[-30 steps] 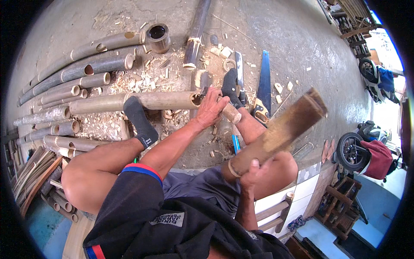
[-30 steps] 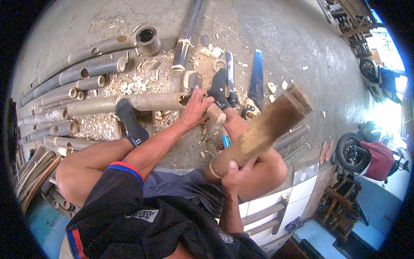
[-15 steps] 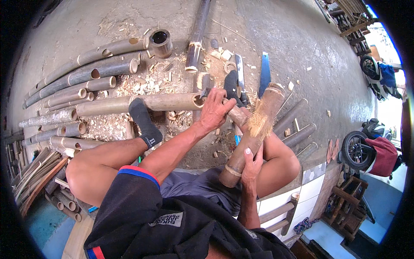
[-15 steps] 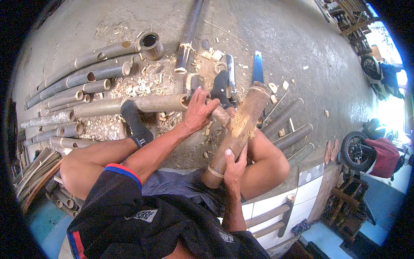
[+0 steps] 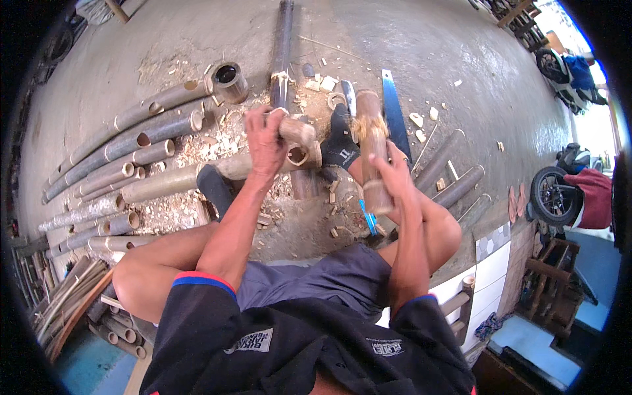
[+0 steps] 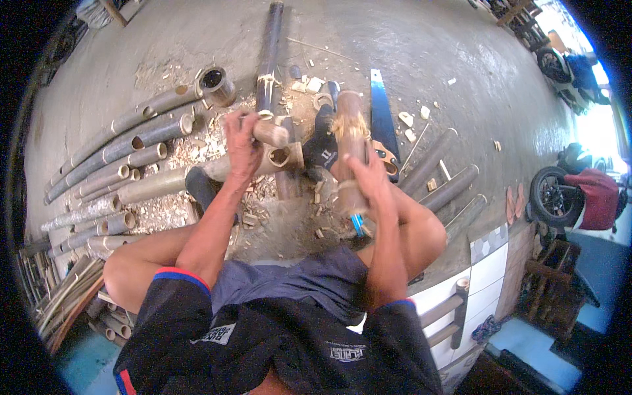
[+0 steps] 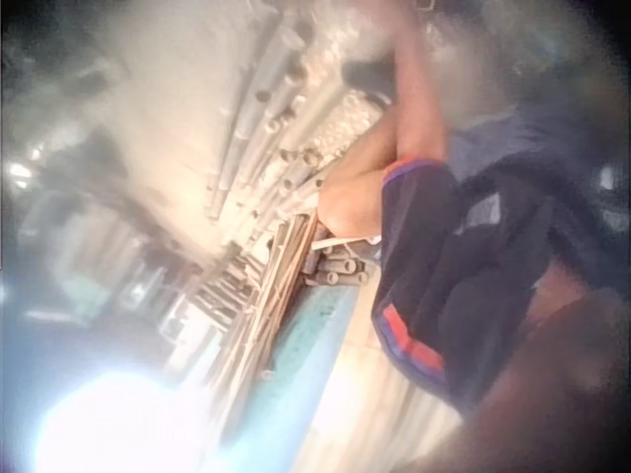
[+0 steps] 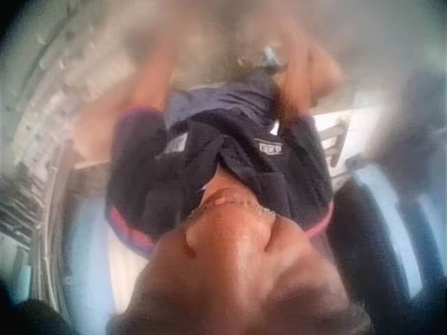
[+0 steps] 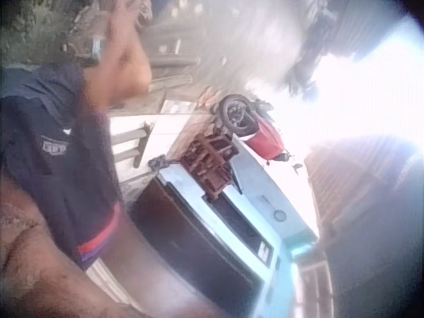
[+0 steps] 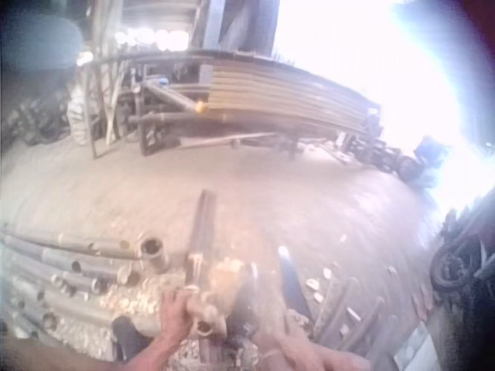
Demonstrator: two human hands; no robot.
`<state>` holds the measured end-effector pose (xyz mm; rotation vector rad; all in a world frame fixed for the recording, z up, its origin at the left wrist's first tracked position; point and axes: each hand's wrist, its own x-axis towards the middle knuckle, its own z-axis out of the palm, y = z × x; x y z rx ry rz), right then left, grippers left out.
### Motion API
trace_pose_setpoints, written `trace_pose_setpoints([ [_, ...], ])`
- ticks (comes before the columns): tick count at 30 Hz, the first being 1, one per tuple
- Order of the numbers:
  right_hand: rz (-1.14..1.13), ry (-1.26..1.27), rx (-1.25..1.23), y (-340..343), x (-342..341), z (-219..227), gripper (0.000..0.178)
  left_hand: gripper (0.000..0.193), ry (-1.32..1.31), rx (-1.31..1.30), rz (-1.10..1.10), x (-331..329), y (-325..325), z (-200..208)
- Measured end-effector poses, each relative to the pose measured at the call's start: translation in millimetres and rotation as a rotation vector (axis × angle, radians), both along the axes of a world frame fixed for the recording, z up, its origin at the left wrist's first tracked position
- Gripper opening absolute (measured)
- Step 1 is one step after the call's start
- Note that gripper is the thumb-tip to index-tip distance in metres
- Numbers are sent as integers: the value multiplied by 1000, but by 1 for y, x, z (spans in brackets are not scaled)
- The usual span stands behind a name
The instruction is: The person sits on the floor and uses a wooden mallet to repeatedly strike a small bamboo piece held against a larger bamboo segment. The person rotates the piece and continues striking to shape the end.
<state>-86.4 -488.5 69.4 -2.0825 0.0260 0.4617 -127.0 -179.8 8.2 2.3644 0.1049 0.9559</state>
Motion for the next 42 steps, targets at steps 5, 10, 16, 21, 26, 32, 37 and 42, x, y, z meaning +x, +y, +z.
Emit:
trace_pose_setpoints([
  [5, 264, -173, -782, -3, 92, -23, 96, 53, 44, 67, 137, -7, 30, 10],
  [10, 391, -291, -906, -16, 115, -65, 92, 54, 181, 116, 47, -17, 32, -9],
  [16, 214, -600, -764, -9, 69, -90, 58, 52, 457, 126, -193, -18, -19, 2],
  [21, 298, 446, 146, 103, -22, -2, 48, 52, 353, 175, -382, -24, -42, -12],
  [26, -88, 498, 707, 87, -62, -40, 34, 85, 254, 259, -210, -20, -26, -11],
  [32, -32, 353, 643, 91, -90, -69, 33, 107, 839, 72, -74, -52, 44, -51],
  [37, 303, -6, -307, 93, -101, -96, 46, 98, 882, 265, -112, -65, 51, -83],
  [42, 449, -95, -449, 101, -94, -85, 47, 96, 872, 249, -120, -67, 53, -85],
])
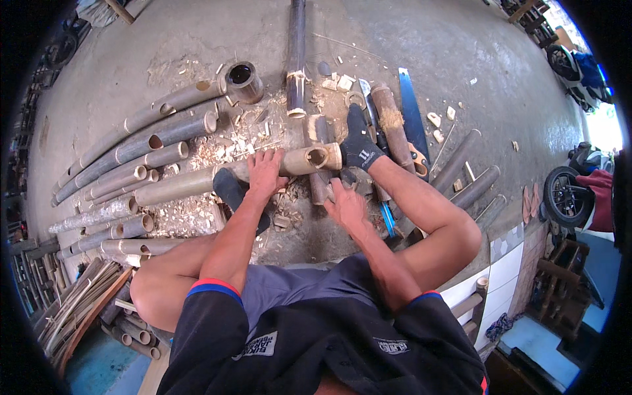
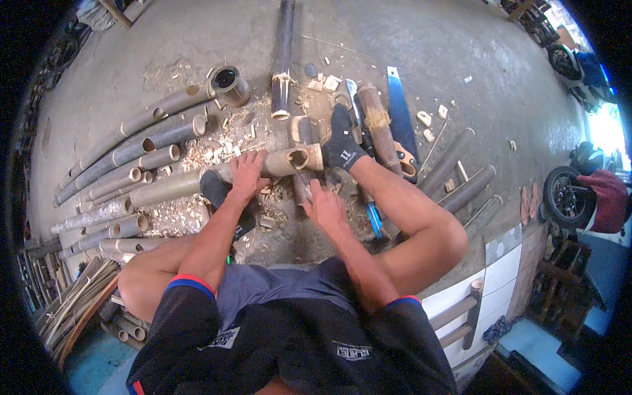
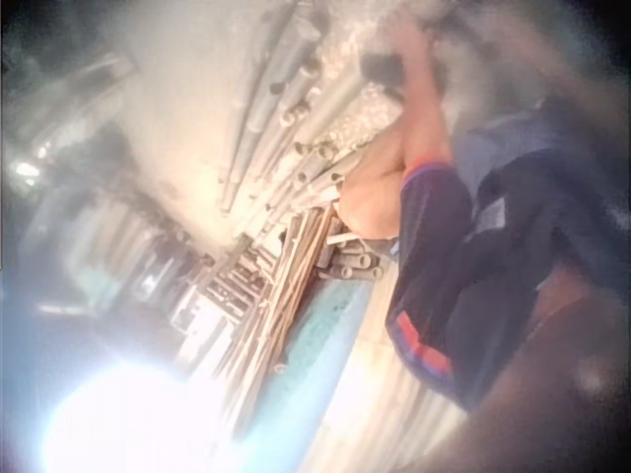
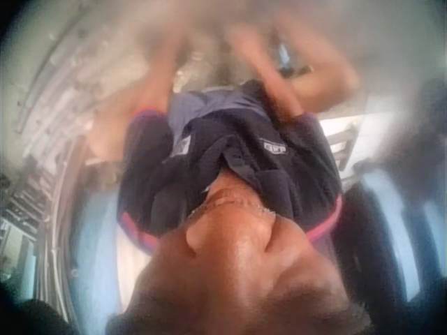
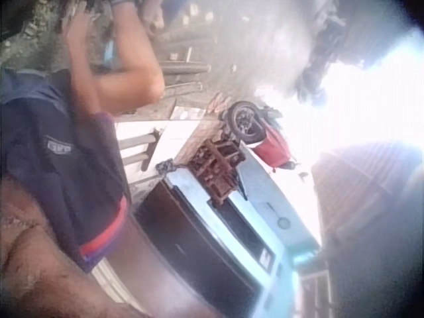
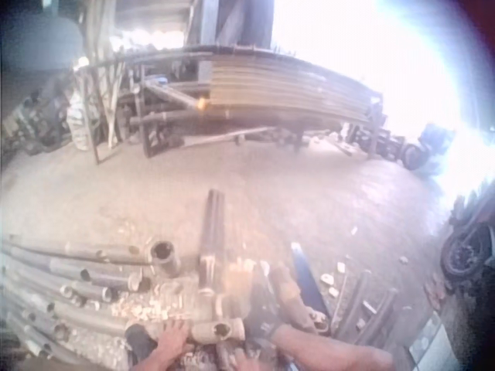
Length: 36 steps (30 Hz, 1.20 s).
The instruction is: The person sits on the floor and uses a wooden mallet to repeatedly strike a small bamboo piece held against a larger bamboo segment. The person rotates the piece and continues striking to shape the end.
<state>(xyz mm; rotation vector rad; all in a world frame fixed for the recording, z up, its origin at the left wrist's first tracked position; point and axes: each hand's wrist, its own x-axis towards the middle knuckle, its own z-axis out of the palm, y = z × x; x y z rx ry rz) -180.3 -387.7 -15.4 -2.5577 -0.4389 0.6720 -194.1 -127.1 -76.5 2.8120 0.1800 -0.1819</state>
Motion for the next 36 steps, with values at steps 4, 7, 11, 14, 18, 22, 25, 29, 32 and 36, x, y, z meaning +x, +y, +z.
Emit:
trace_pose_setpoints([
  [4, 92, -42, -29, 4, 19, -3, 48, 95, 71, -39, 4, 5, 7, -5],
  [7, 97, 19, -37, 6, 27, -5, 48, 94, 131, -92, 8, 9, 11, 3],
  [11, -22, -95, 102, -1, 10, -50, 41, 95, 124, -99, -7, 15, 9, 0],
  [14, 21, -40, 36, 6, 16, -39, 41, 95, 119, -56, -8, 14, 10, 0],
  [18, 203, -15, -135, 9, 48, 8, 40, 94, 144, 73, 30, 15, -4, 12],
  [22, 186, 10, -128, 4, 51, -6, 40, 89, 154, 62, -59, 22, 6, 7],
  [25, 77, 3, -58, 1, 40, -31, 42, 83, 155, -21, -138, 29, 18, 0],
  [29, -6, -45, 77, 1, 29, -55, 46, 79, 116, -63, -168, 33, 20, -1],
  [32, 49, -38, -38, 11, 31, -25, 41, 80, 144, -58, -137, 31, 17, 8],
  [36, 54, -18, -173, 31, 26, 10, 37, 82, 92, -2, -112, 25, 13, 7],
])
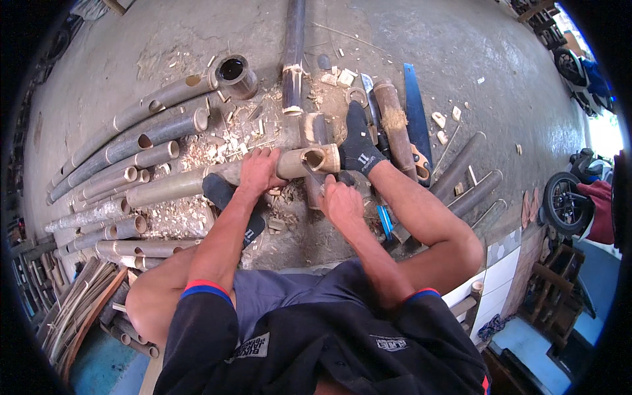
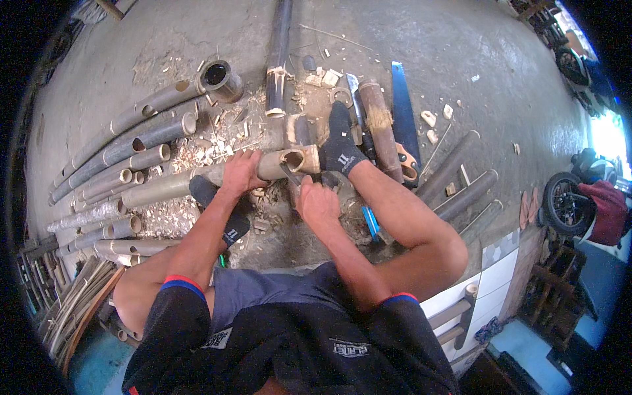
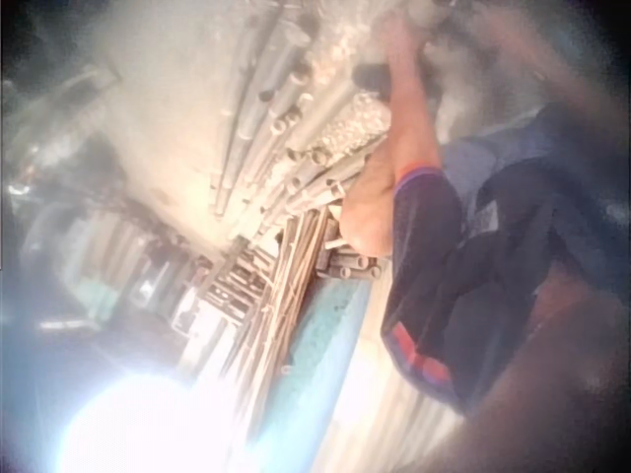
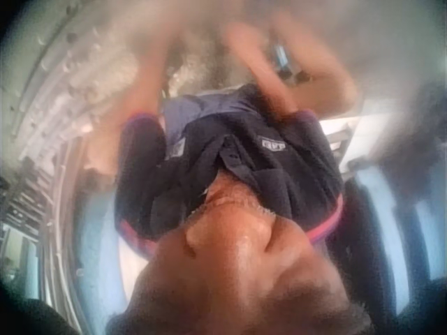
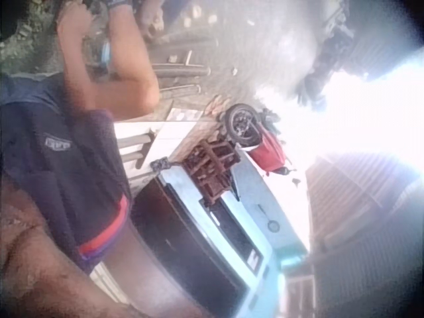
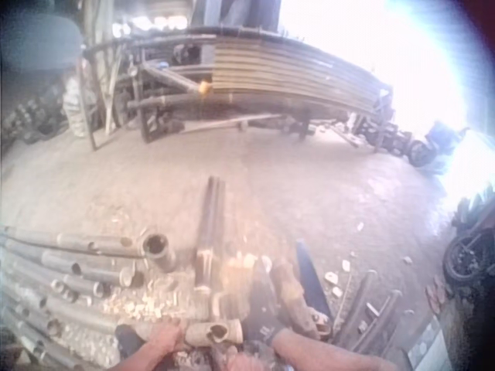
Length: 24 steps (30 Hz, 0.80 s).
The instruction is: The person sits on the floor and uses a wooden mallet to repeatedly strike a small bamboo piece held against a larger bamboo segment. The person rotates the piece and continues striking to shape the end.
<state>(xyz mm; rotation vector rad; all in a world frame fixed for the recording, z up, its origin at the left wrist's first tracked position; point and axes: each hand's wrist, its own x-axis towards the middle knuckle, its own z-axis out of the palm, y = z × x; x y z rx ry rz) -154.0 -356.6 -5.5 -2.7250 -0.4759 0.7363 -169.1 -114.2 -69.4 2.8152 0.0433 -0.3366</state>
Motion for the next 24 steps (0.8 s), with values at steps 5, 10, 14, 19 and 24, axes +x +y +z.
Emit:
trace_pose_setpoints([
  [5, -122, -62, 213, -11, -28, -58, 39, 85, -37, 32, -13, 1, -3, -4],
  [10, 15, 12, 39, -12, -6, -20, 38, 86, -40, 45, 8, -6, -1, -5],
  [14, -268, 284, 344, -1, -10, -45, 33, 88, -16, 60, 23, -6, -4, -5],
  [19, -1025, 904, 1049, 36, -39, -29, 28, 88, -12, 71, 7, -6, -4, -6],
  [24, -727, 553, 969, -1, -42, 8, 44, 89, 59, 1, 18, -2, 0, 5],
])
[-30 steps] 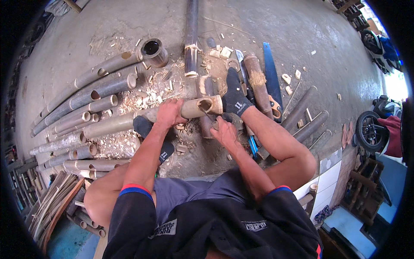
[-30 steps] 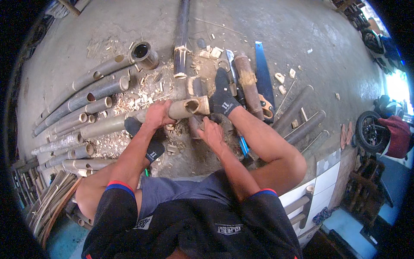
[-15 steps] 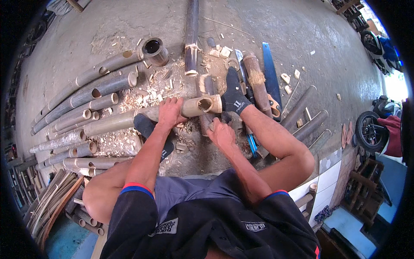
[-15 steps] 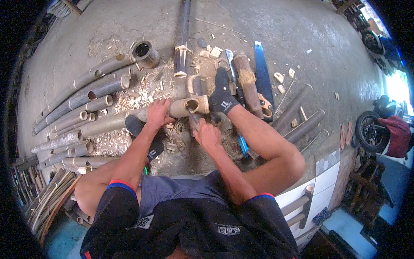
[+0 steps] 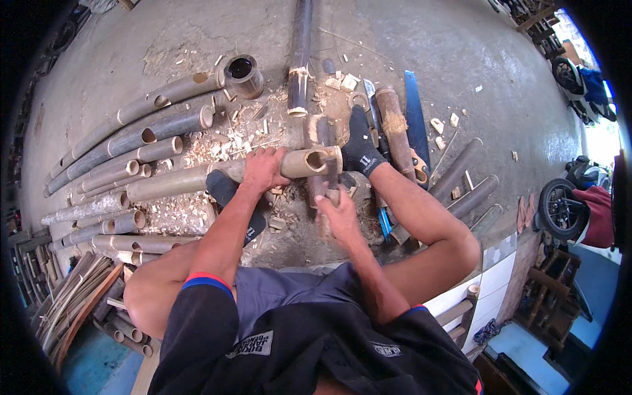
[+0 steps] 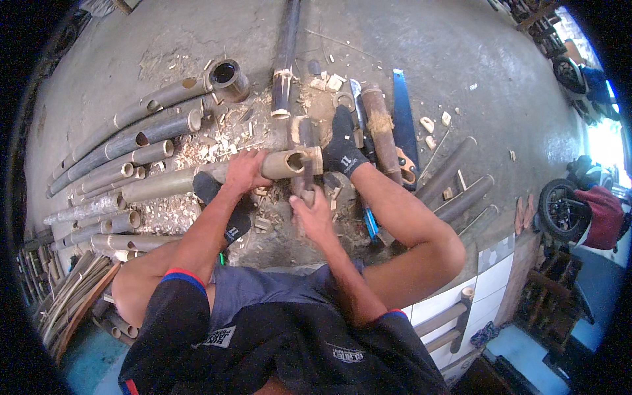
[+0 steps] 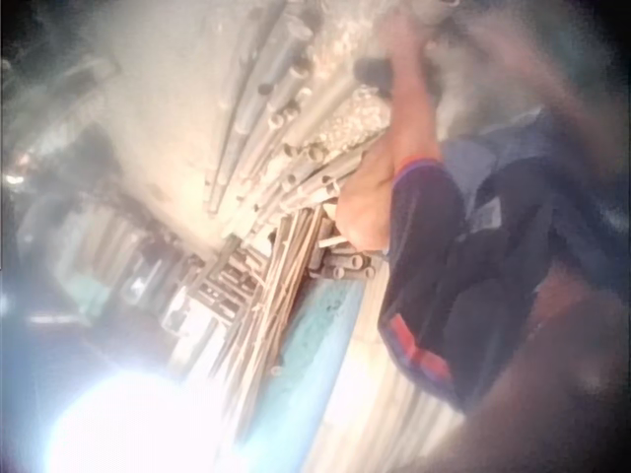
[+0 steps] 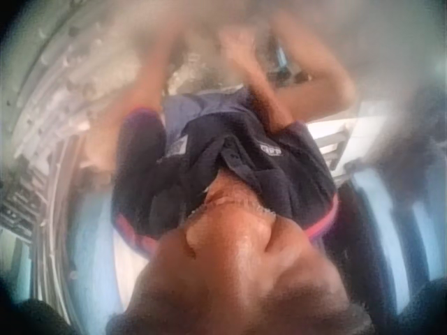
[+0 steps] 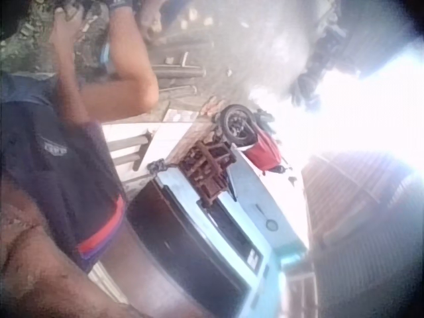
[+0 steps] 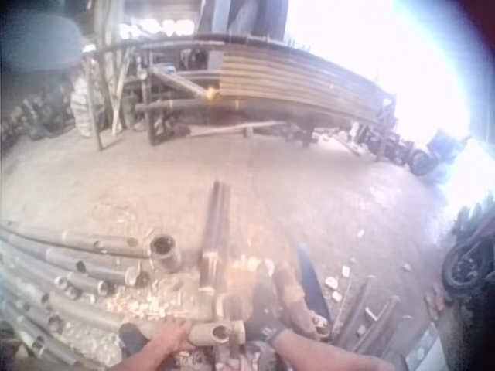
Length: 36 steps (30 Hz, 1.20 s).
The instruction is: The person sits on the floor and uses a wooden mallet to repeatedly strike a small bamboo piece held against a larger bamboo segment. The person rotates the piece and continues striking to shape the end.
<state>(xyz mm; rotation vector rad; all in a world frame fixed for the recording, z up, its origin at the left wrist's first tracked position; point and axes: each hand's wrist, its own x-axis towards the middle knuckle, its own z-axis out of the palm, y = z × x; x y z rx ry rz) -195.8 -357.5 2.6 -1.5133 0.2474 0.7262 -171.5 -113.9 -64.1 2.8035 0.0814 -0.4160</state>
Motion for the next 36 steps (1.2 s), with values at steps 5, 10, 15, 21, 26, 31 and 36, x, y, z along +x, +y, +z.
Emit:
trace_pose_setpoints([
  [5, -57, 28, 80, -33, 1, 48, 49, 87, 87, -90, 15, 9, 3, 1],
  [10, -60, -1, 93, -33, -10, 34, 47, 83, -150, 95, 54, -6, -18, -9],
  [15, -109, 122, 100, -17, -9, 26, 38, 83, -5, 31, 48, -5, -16, -1],
  [21, -166, 118, 77, 4, -9, 8, 35, 86, 73, -62, 35, -7, -19, 7],
  [26, -197, 72, -92, 32, -34, -44, 33, 87, -10, -334, -107, 16, -31, 2],
  [31, -232, 141, -103, 26, -19, -33, 29, 89, 110, -252, 32, 31, -59, 19],
  [36, 221, -64, -405, -22, 14, -43, 24, 89, -60, -170, 205, 29, -82, 9],
])
